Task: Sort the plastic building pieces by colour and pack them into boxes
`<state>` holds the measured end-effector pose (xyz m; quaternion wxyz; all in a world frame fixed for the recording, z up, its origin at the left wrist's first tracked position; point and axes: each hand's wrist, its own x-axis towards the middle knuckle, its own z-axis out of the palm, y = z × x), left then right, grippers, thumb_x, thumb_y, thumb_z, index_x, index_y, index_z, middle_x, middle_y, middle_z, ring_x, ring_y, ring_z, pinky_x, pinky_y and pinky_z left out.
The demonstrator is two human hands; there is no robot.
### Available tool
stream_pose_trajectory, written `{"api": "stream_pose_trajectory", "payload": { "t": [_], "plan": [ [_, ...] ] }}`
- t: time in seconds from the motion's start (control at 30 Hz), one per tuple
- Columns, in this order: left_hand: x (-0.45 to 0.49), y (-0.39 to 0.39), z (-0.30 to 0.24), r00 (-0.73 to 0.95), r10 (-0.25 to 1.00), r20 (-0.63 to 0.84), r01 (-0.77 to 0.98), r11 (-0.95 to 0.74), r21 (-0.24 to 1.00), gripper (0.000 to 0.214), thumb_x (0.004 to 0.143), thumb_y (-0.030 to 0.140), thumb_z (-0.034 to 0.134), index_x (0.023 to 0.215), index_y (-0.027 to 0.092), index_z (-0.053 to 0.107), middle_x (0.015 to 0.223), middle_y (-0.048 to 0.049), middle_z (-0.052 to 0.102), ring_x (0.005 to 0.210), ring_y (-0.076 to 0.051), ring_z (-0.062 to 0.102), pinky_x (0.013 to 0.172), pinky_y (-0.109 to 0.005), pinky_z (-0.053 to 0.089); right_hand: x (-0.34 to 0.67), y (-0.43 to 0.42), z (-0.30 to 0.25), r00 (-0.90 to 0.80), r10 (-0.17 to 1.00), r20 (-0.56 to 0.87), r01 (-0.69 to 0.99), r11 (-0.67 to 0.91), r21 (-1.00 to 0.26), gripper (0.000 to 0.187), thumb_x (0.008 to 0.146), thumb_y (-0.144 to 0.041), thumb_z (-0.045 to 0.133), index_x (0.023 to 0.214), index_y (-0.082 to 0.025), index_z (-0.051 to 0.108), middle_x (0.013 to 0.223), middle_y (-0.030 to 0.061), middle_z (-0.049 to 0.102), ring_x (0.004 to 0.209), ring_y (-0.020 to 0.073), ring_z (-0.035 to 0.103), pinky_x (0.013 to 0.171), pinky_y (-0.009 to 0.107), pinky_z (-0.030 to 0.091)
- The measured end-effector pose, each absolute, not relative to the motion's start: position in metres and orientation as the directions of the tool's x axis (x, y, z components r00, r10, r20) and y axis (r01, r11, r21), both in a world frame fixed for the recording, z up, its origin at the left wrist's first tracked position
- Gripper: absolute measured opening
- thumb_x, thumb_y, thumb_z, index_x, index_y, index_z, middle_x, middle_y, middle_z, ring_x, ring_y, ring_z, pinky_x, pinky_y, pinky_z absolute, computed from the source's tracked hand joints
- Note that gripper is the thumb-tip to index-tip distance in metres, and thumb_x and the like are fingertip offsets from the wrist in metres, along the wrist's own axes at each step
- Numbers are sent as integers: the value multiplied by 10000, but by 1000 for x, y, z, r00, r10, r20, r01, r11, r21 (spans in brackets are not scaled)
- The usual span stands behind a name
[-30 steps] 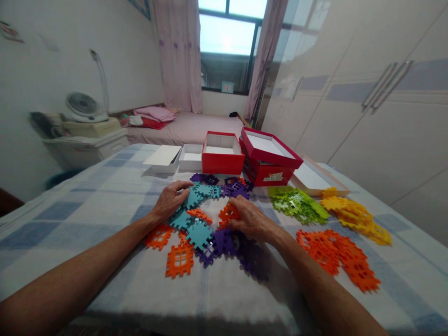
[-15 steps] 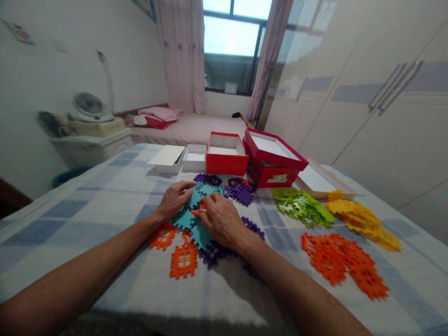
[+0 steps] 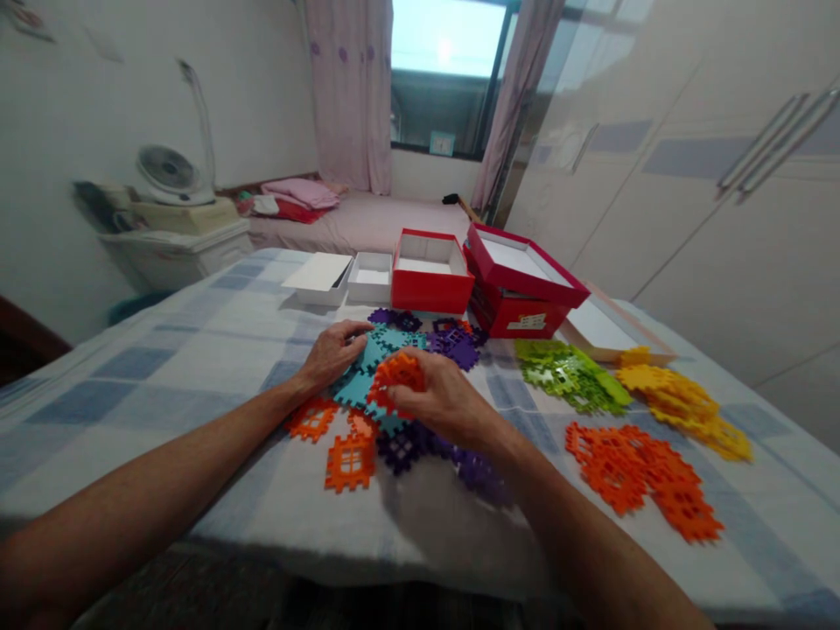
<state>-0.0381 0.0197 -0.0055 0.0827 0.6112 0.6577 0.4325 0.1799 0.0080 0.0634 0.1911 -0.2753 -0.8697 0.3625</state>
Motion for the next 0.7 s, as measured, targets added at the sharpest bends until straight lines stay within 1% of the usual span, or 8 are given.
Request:
{"api": "stream_pose_trajectory", "payload": {
  "t": [0.07,0.13,0.2,0.3,0.43,0.53,0.63,0.7],
  "plan": [
    [-38,20,-6,-231,873,429,733,-134,667,329,799,216,454,1023,157,688,1046,-65,700,983,-192,622,899,-313,480,180,-13,68,-874,486,25,309,594,-742,182,795,-155,521,953,-186,607,854,-4,649,751,134,586,689,235,451],
    [-38,20,-6,-226,872,434,733,-141,665,332,797,208,449,1019,153,690,1047,-66,700,990,-192,620,905,-312,478,177,-28,64,-911,413,8,297,667,-683,232,766,-128,532,973,-186,619,931,18,658,839,152,593,767,250,446],
    [-39,20,-6,-228,872,433,734,-139,665,331,795,204,449,1015,154,691,1043,-64,702,988,-189,622,911,-310,476,172,-36,56,-923,384,16,293,730,-617,277,769,-136,536,1030,-183,615,993,45,654,910,174,591,822,272,435],
    [-39,20,-7,-222,874,433,739,-140,659,329,792,207,455,1016,159,691,1037,-59,705,982,-183,625,908,-301,475,166,-36,50,-936,351,11,286,780,-557,336,789,-150,531,1120,-175,580,1052,74,638,967,192,581,846,287,429],
    [-40,20,-8,-219,873,435,740,-142,657,334,788,217,466,1028,150,688,1036,-66,706,973,-185,629,909,-302,474,165,-37,56,-954,299,-11,265,827,-495,412,788,-119,518,1195,-170,538,1042,83,620,946,189,572,816,284,430],
    [-41,21,-9,-222,874,433,741,-138,658,335,786,227,471,1032,158,688,1037,-64,706,962,-183,633,915,-307,475,164,-40,61,-968,251,-27,234,854,-464,409,782,-115,531,1186,-173,547,1016,81,609,918,190,561,804,289,430],
    [-41,21,-9,-217,875,432,739,-141,659,338,784,223,466,1029,159,689,1039,-64,706,962,-185,635,920,-312,476,163,-42,62,-979,205,-20,192,873,-448,362,769,-96,544,1123,-164,569,1017,83,600,931,189,546,825,294,422],
    [-41,21,-8,-209,876,434,740,-148,656,343,783,221,462,1029,152,690,1043,-69,705,963,-187,634,925,-317,474,161,-41,61,-982,186,-30,180,880,-439,312,774,-101,550,1080,-157,578,1007,86,595,909,184,541,806,291,424]
  ]
}}
